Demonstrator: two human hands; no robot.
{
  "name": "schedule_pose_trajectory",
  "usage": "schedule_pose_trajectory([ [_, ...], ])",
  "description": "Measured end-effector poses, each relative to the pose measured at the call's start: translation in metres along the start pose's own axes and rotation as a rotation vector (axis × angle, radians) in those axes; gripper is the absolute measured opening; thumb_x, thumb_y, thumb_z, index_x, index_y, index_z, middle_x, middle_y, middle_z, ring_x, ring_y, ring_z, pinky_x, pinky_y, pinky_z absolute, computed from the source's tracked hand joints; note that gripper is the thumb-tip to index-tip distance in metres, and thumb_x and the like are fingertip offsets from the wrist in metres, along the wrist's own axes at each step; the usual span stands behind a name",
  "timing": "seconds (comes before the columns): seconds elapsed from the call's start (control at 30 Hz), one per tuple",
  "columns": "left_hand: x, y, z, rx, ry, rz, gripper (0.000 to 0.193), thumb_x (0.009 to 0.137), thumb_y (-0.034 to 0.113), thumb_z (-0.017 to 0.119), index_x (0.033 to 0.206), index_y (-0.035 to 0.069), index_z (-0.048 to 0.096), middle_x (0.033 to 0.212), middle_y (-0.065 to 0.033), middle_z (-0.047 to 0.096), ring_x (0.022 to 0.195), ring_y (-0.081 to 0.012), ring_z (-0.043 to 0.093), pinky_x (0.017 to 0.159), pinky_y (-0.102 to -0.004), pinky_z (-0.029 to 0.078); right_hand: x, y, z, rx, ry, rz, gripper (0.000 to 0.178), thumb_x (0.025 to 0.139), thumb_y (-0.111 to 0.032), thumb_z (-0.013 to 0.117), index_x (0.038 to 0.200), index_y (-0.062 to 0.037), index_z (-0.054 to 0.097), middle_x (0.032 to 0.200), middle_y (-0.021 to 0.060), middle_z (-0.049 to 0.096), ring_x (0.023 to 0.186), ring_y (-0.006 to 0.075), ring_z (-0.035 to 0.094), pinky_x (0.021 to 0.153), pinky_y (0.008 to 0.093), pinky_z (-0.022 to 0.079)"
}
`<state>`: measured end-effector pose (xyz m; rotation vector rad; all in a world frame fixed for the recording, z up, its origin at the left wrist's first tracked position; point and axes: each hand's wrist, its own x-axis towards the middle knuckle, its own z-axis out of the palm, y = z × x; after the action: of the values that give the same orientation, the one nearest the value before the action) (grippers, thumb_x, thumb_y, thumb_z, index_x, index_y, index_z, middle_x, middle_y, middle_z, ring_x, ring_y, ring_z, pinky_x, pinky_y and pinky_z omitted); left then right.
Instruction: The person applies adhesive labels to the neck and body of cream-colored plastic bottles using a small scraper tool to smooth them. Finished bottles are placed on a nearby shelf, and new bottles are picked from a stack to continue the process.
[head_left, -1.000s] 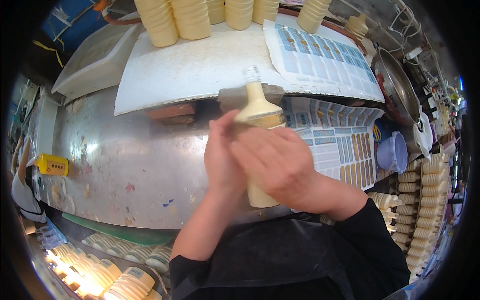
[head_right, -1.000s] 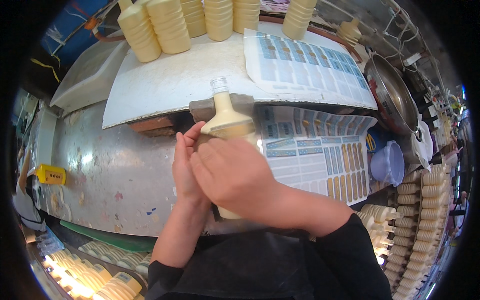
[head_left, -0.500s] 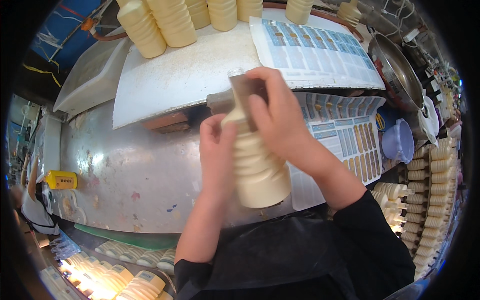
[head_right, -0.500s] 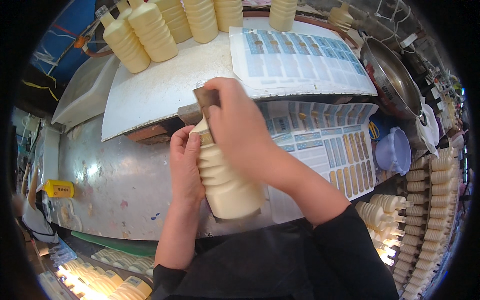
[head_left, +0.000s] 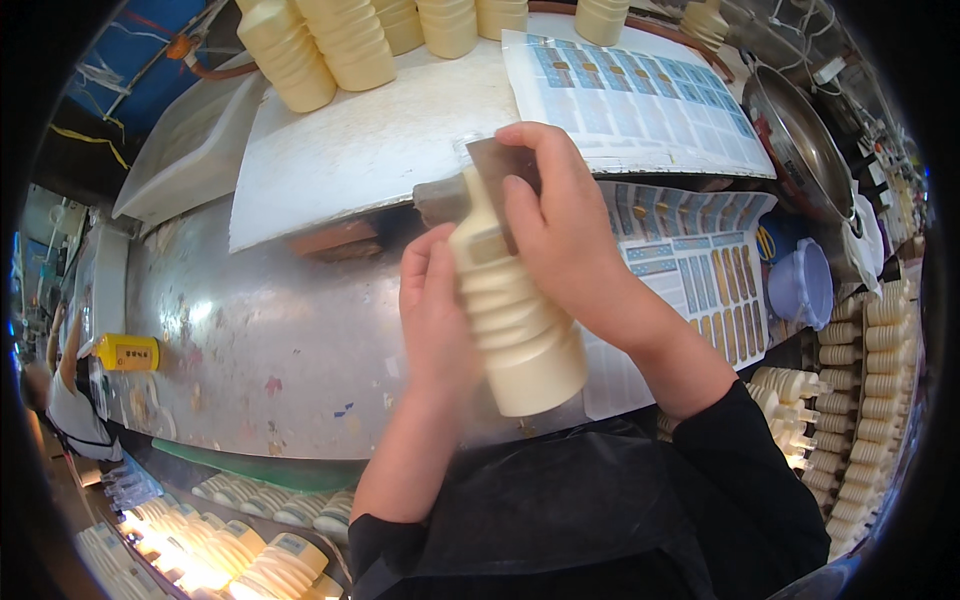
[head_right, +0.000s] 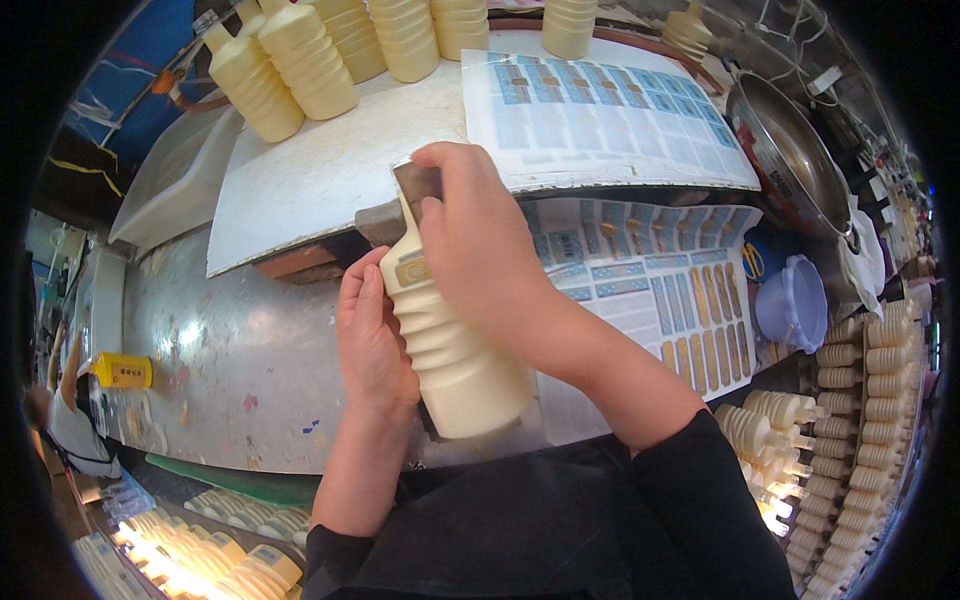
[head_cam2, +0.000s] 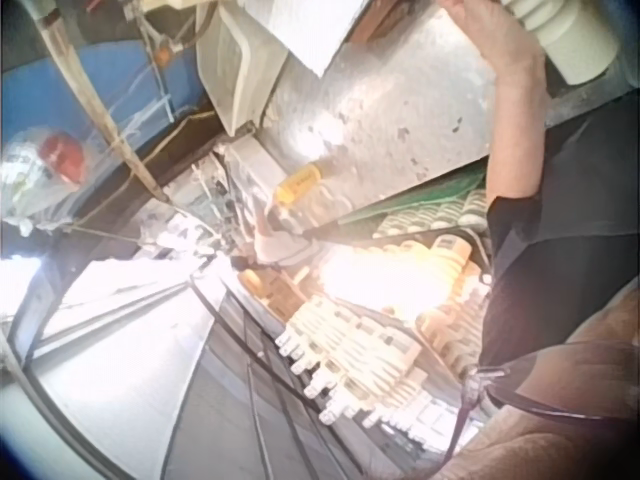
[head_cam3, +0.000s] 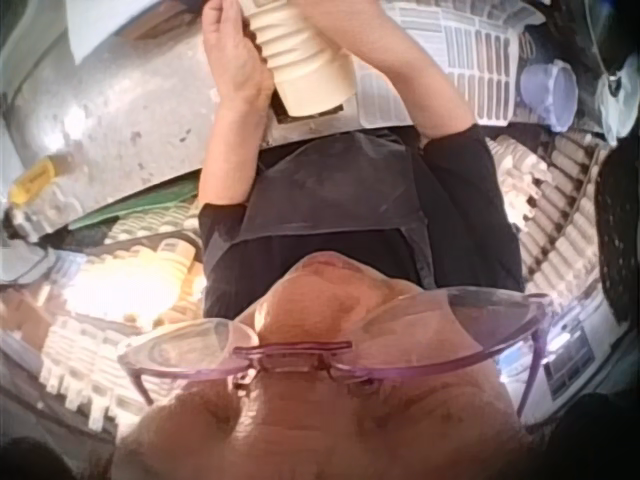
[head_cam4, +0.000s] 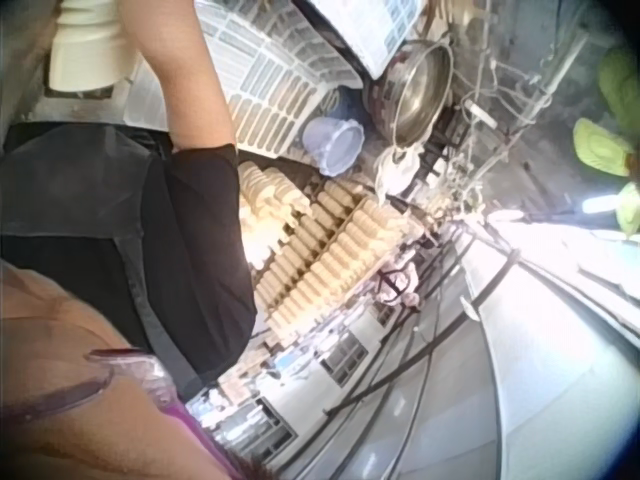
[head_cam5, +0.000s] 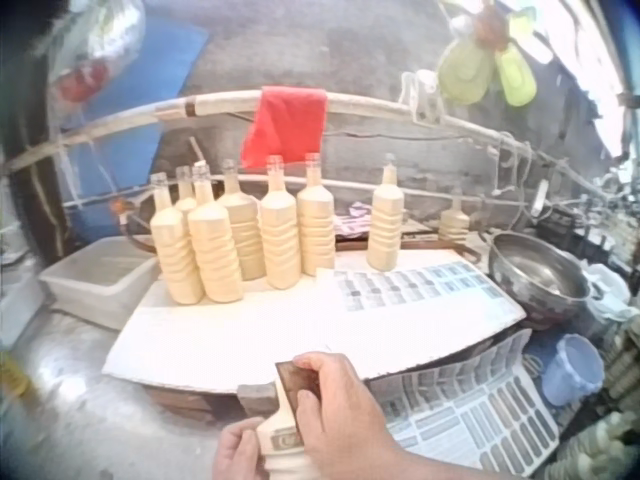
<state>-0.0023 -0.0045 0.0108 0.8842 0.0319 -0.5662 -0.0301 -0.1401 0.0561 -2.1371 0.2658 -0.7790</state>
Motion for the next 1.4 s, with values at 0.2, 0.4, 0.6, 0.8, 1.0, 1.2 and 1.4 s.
schedule_pose_trajectory([
  [0.2, -0.005, 0.006, 0.010, 0.077, 0.060, -0.028, 0.030, 0.112, 0.028, 0.043, 0.125, 0.006, 0.059, 0.107, -0.0026, 0.067, 0.090, -0.0117, 0.061, 0.086, -0.0292, 0.052, -0.002, -0.022, 0.021, -0.161, -0.110, -0.137, 0.033, 0.092, -0.005, 0.056, 0.125, -0.0020, 0.050, 0.116, 0.0222, 0.054, 0.106, 0.0419, 0.056, 0.093, 0.0468, 0.047],
  [0.4, -0.004, 0.002, 0.002, 0.000, 0.013, -0.024, 0.034, 0.113, 0.030, 0.041, 0.129, 0.005, 0.058, 0.115, -0.0039, 0.064, 0.099, -0.0115, 0.058, 0.090, -0.0304, 0.050, 0.005, -0.020, 0.006, -0.271, -0.063, -0.153, 0.036, 0.089, -0.004, 0.060, 0.123, -0.0015, 0.050, 0.115, 0.0220, 0.054, 0.106, 0.0416, 0.056, 0.091, 0.0465, 0.048],
  [0.6, 0.000, -0.003, -0.006, 0.090, 0.062, -0.031, 0.036, 0.111, 0.036, 0.045, 0.129, 0.009, 0.060, 0.098, 0.0008, 0.057, 0.086, -0.0112, 0.053, 0.076, -0.0268, 0.047, 0.000, -0.030, 0.016, -0.283, -0.162, -0.165, 0.041, 0.086, -0.005, 0.064, 0.124, -0.0014, 0.049, 0.115, 0.0221, 0.054, 0.105, 0.0421, 0.056, 0.090, 0.0468, 0.048],
  [0.8, -0.001, -0.006, -0.004, 0.057, 0.043, -0.019, 0.038, 0.110, 0.039, 0.046, 0.130, 0.011, 0.061, 0.099, 0.0023, 0.053, 0.087, -0.0092, 0.048, 0.076, -0.0260, 0.044, 0.002, -0.027, 0.021, -0.287, -0.111, -0.241, 0.042, 0.085, -0.006, 0.065, 0.123, -0.0017, 0.050, 0.115, 0.0217, 0.054, 0.106, 0.0410, 0.056, 0.089, 0.0466, 0.048],
  [1.0, 0.001, -0.006, -0.012, 0.069, 0.010, -0.019, 0.039, 0.111, 0.039, 0.044, 0.130, 0.009, 0.058, 0.108, 0.0000, 0.058, 0.094, -0.0106, 0.052, 0.084, -0.0272, 0.046, 0.000, -0.025, 0.013, -0.352, -0.153, -0.246, 0.037, 0.088, -0.005, 0.060, 0.124, -0.0023, 0.050, 0.116, 0.0209, 0.055, 0.106, 0.0412, 0.057, 0.091, 0.0467, 0.049],
  [1.2, 0.006, -0.002, -0.006, 0.330, -0.017, 0.027, 0.031, 0.110, 0.030, 0.051, 0.131, 0.007, 0.050, 0.118, -0.0020, 0.058, 0.106, -0.0109, 0.056, 0.093, -0.0289, 0.048, -0.006, -0.005, -0.003, -0.298, -0.053, -0.099, 0.034, 0.093, 0.002, 0.056, 0.127, -0.0021, 0.053, 0.122, 0.0183, 0.058, 0.112, 0.0365, 0.061, 0.099, 0.0407, 0.049],
  [1.4, 0.004, -0.010, -0.009, 0.294, 0.001, 0.091, 0.038, 0.103, 0.023, 0.062, 0.133, 0.003, 0.051, 0.128, -0.0106, 0.057, 0.118, -0.0182, 0.054, 0.102, -0.0342, 0.046, -0.001, -0.011, 0.003, -0.185, -0.049, -0.087, 0.031, 0.095, -0.005, 0.054, 0.126, -0.0025, 0.050, 0.122, 0.0205, 0.055, 0.113, 0.0401, 0.056, 0.096, 0.0468, 0.048],
])
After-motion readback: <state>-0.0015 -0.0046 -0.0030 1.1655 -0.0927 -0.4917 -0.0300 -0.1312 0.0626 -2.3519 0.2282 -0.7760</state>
